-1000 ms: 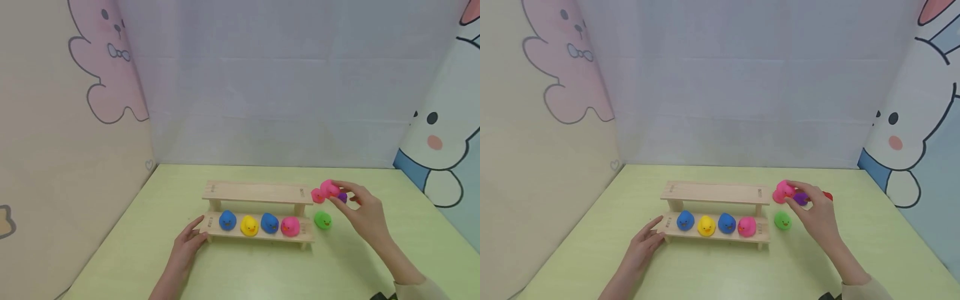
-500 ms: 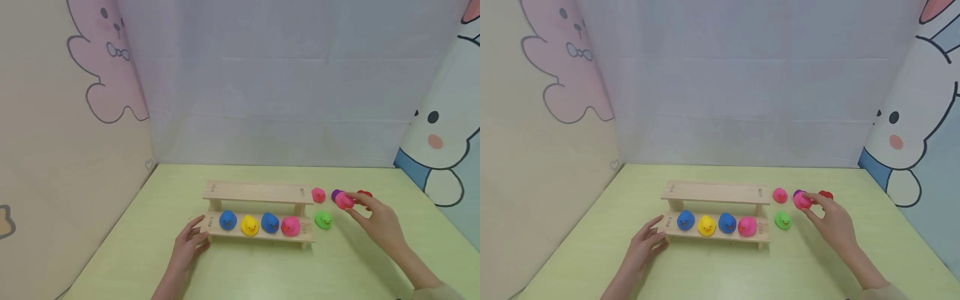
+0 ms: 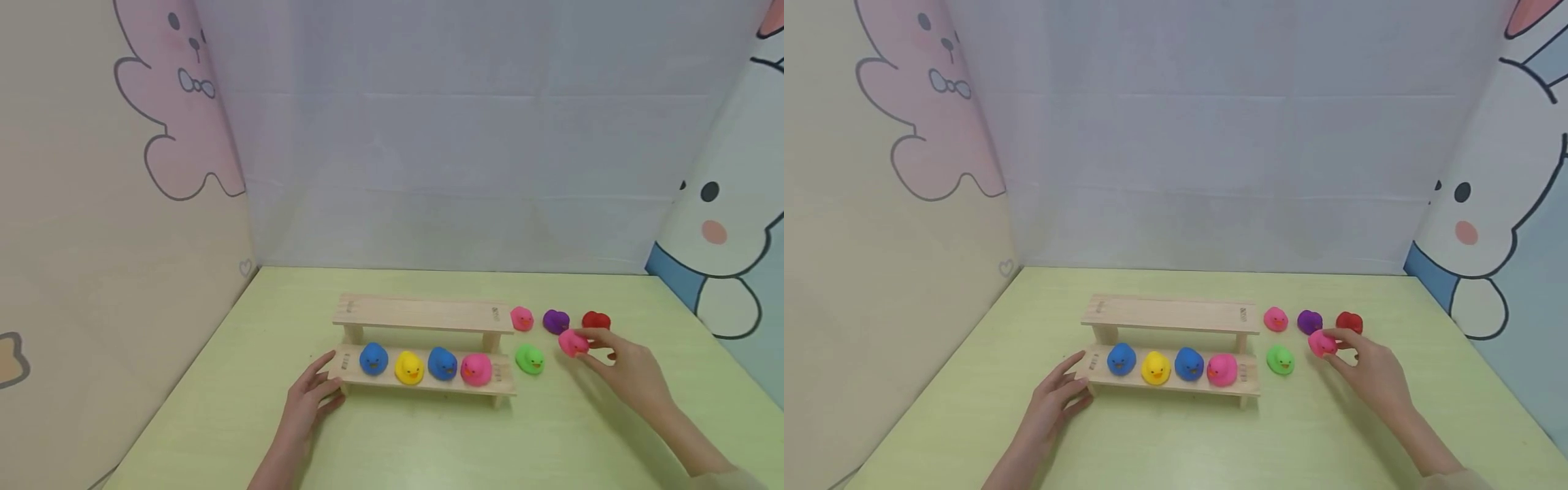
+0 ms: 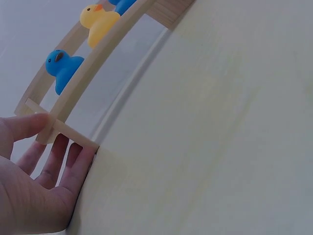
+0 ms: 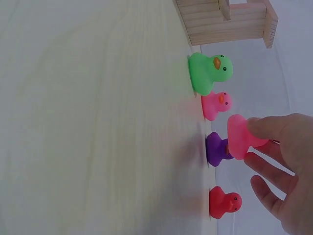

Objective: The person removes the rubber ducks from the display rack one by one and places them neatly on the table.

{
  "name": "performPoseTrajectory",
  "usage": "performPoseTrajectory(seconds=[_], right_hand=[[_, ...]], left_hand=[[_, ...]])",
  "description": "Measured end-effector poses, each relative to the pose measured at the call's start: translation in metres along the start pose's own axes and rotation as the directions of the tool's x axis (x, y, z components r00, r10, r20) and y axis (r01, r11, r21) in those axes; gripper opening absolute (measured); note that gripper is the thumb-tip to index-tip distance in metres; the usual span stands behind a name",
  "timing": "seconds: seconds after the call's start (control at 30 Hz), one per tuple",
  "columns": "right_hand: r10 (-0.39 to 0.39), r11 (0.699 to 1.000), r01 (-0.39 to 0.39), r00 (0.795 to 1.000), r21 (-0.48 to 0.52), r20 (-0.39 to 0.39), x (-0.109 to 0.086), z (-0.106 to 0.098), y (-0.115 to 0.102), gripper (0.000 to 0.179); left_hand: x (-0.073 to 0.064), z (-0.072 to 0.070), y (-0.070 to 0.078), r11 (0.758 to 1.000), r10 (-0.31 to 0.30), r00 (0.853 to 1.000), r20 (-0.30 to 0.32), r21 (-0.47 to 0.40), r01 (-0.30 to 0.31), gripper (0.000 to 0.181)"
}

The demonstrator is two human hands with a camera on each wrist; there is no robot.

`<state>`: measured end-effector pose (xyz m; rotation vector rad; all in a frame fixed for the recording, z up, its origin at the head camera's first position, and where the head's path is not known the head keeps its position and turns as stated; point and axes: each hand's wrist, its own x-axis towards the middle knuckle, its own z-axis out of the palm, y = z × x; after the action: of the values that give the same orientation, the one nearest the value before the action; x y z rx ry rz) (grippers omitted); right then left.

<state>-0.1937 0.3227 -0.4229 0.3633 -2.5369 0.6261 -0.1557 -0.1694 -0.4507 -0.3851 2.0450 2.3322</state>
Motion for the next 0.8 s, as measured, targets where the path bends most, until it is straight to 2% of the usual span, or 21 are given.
performPoseTrajectory(seconds=[0.13, 0.3, 0.4, 0.53, 0.6, 0.8], right_hand=[[0.009, 1.0, -0.009, 0.999, 0.012, 0.034, -0.002, 0.001, 0.004, 0.041], [0.03, 0.999, -0.033, 0.992, 0.022, 0.122, -0.003, 0.002, 0.008, 0.04], [0.074, 0.995, -0.088, 0.973, 0.054, 0.217, -0.003, 0.003, 0.01, 0.038], [0.137, 0.976, -0.183, 0.935, 0.116, 0.326, -0.004, 0.003, 0.013, 0.038], [0.149, 0.969, -0.207, 0.926, 0.137, 0.346, -0.003, 0.003, 0.015, 0.038], [0.148, 0.965, -0.214, 0.922, 0.152, 0.357, -0.002, 0.003, 0.02, 0.039]], left_hand=[[0.001, 0.0, -0.001, 1.0, 0.003, 1.0, 0.002, -0.013, -0.003, 0.055], [0.0, 0.0, -0.001, 1.0, -0.006, 1.0, -0.007, -0.02, 0.005, 0.057], [0.001, 0.0, -0.001, 1.0, -0.005, 1.0, -0.003, -0.027, 0.005, 0.057], [0.001, -0.001, -0.002, 0.999, -0.001, 1.0, 0.005, -0.032, 0.001, 0.056], [0.001, -0.001, -0.001, 0.999, 0.0, 1.0, 0.006, -0.035, 0.0, 0.057], [0.001, -0.001, -0.002, 0.999, 0.001, 1.0, 0.006, -0.035, -0.001, 0.057]])
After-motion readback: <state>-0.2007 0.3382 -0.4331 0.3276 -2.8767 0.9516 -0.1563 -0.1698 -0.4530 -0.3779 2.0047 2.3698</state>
